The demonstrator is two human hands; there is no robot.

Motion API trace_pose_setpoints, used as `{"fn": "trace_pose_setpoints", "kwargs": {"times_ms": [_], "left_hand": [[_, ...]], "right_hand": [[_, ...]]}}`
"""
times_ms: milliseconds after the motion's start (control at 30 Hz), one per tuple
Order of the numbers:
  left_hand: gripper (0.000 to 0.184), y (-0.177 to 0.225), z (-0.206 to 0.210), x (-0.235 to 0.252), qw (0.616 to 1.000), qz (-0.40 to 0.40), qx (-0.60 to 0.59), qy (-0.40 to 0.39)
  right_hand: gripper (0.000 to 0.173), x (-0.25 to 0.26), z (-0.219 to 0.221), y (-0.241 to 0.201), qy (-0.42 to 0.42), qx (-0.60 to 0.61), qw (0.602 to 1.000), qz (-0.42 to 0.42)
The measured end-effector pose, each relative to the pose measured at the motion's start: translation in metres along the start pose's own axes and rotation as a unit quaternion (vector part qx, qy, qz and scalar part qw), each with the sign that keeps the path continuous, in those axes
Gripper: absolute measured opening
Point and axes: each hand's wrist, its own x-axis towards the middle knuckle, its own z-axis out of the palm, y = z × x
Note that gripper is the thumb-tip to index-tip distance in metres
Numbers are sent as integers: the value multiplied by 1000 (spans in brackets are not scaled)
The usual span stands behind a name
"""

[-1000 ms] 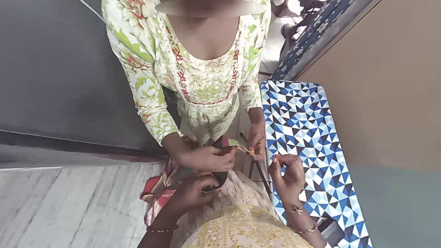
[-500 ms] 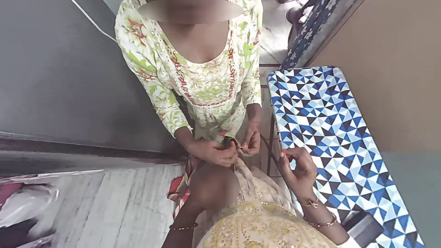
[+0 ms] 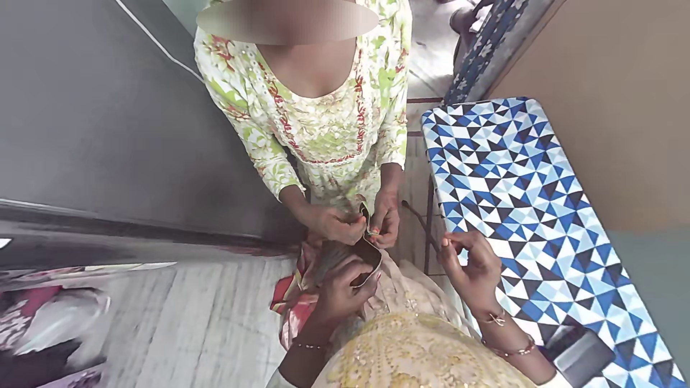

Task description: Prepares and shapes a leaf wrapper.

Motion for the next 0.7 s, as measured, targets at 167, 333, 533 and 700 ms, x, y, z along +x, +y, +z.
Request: {"fn": "trace_pose_setpoints", "kwargs": {"times_ms": [167, 333, 533, 700], "left_hand": [[16, 6, 11, 8, 998, -10, -14, 65], [16, 6, 13, 7, 997, -12, -39, 59], [17, 9, 15, 5, 998, -21, -28, 43], [17, 5, 14, 6, 998, -11, -46, 45]], "right_hand": [[17, -2, 0, -2, -5, 0, 1000, -2], [17, -4, -1, -2, -8, 4, 1000, -2], [15, 1, -2, -11, -25, 17, 999, -8], [32, 38, -14, -67, -218, 107, 967, -74]]}}
